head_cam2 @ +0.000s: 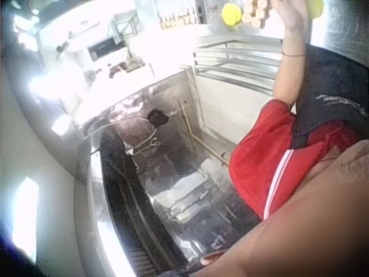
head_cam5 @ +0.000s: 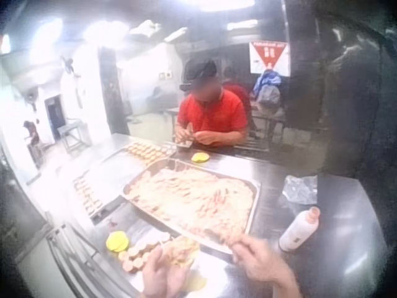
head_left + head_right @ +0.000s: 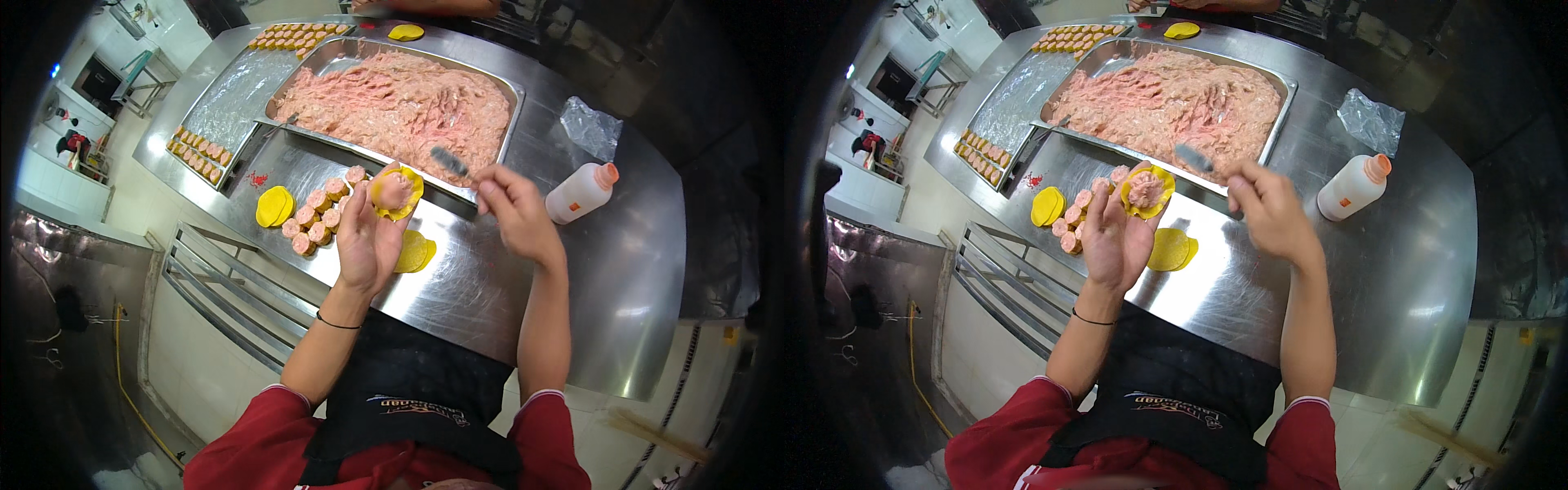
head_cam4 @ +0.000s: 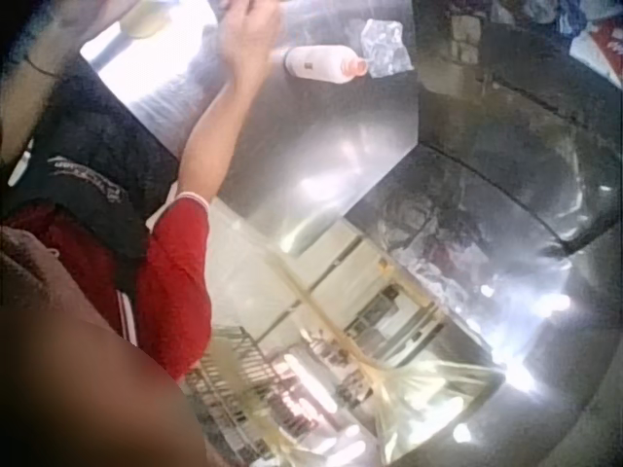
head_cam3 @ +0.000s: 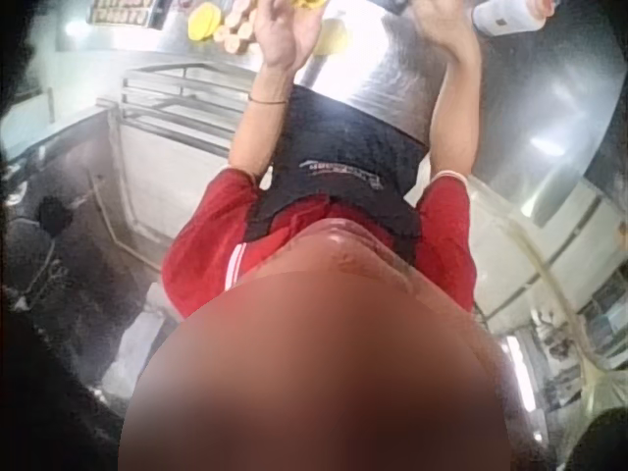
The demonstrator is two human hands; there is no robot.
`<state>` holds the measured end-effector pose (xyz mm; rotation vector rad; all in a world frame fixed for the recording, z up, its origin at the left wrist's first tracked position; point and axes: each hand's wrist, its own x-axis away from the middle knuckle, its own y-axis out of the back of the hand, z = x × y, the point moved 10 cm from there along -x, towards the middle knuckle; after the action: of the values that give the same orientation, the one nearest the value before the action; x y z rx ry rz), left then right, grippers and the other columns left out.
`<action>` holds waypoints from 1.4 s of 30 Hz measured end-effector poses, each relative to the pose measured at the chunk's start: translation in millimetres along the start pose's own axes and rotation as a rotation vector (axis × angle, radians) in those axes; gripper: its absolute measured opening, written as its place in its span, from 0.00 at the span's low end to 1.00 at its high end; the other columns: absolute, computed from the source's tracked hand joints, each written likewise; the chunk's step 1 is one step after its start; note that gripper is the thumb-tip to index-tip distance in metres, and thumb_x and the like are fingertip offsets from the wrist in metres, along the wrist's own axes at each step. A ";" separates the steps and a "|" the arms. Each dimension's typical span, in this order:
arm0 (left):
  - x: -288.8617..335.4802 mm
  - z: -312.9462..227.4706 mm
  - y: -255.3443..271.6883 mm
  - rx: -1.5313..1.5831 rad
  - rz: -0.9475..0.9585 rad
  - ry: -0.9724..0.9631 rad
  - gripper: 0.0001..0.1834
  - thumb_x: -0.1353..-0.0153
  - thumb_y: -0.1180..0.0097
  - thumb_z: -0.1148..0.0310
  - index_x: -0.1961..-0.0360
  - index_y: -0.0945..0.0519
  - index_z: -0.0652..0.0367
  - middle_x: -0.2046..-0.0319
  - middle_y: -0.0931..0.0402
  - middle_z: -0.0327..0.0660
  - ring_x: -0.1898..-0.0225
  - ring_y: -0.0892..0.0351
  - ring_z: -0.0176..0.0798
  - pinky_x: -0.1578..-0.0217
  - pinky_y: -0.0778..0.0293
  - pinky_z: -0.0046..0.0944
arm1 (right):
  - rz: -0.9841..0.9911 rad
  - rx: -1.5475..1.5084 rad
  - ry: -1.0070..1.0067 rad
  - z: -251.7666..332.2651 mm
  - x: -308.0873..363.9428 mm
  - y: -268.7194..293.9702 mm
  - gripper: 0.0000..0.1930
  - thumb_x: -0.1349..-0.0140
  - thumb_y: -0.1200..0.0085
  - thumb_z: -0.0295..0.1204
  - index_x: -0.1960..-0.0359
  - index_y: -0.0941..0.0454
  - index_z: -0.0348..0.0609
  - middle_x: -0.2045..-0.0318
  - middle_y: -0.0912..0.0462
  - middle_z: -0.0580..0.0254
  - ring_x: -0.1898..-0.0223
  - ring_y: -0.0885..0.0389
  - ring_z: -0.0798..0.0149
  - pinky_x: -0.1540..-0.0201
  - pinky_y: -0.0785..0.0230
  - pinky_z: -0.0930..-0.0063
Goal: The person scoops ground meat from a large tray and places it onto small yellow discs on a stainless steel table. They use a small metal spatula to spread and shape the meat on each disc, then set the completed items aside in a row.
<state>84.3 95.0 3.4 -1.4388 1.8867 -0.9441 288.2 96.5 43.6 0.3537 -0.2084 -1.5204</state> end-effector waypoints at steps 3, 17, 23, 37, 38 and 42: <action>-1.5 2.4 -11.7 -0.043 0.048 -0.008 0.40 0.19 0.61 0.46 0.23 0.40 0.72 0.27 0.34 0.56 0.24 0.37 0.50 0.20 0.48 0.51 | 0.032 -0.030 0.164 20.5 15.4 -17.6 0.12 0.25 0.43 0.30 0.63 0.18 0.32 0.77 0.22 0.58 0.72 0.25 0.76 0.68 0.35 0.72; 7.1 3.8 -64.9 -0.091 0.253 -0.014 0.40 0.21 0.58 0.51 0.20 0.48 0.69 0.27 0.35 0.54 0.23 0.38 0.49 0.20 0.48 0.52 | -0.247 0.320 0.263 61.2 24.4 6.3 0.14 0.31 0.36 0.37 0.71 0.16 0.40 0.84 0.22 0.51 0.81 0.20 0.48 0.74 0.32 0.56; 4.0 -2.4 -44.3 -0.577 0.232 0.025 0.32 0.27 0.47 0.62 0.26 0.37 0.65 0.43 0.26 0.41 0.45 0.24 0.36 0.39 0.29 0.39 | -0.100 0.028 0.316 76.2 27.0 17.7 0.16 0.33 0.32 0.36 0.75 0.18 0.40 0.87 0.30 0.60 0.85 0.33 0.68 0.79 0.42 0.67; 6.2 -10.4 -97.5 -1.339 0.555 -0.111 0.25 0.49 0.15 0.62 0.58 0.19 0.60 0.67 0.19 0.38 0.64 0.20 0.34 0.60 0.24 0.36 | -0.032 0.372 0.375 80.4 34.6 7.8 0.16 0.42 0.28 0.37 0.79 0.15 0.38 0.85 0.21 0.54 0.84 0.21 0.60 0.76 0.32 0.69; 7.6 -13.6 -105.5 -1.365 0.597 -0.211 0.26 0.49 0.15 0.61 0.57 0.19 0.61 0.67 0.19 0.39 0.63 0.19 0.37 0.59 0.24 0.38 | -0.044 0.383 0.389 80.5 35.6 8.9 0.16 0.42 0.28 0.37 0.79 0.15 0.38 0.86 0.22 0.53 0.84 0.20 0.59 0.76 0.32 0.69; 6.3 1.8 -102.2 -1.453 0.704 -0.083 0.24 0.45 0.19 0.60 0.58 0.18 0.64 0.69 0.18 0.43 0.67 0.19 0.39 0.62 0.25 0.39 | -0.041 0.419 0.355 76.8 37.5 14.9 0.15 0.45 0.28 0.38 0.82 0.16 0.42 0.87 0.24 0.58 0.85 0.23 0.58 0.72 0.37 0.68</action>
<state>141.1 71.4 85.3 -1.1129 2.7789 1.0339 277.0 52.0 117.2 0.9569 -0.2378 -1.4210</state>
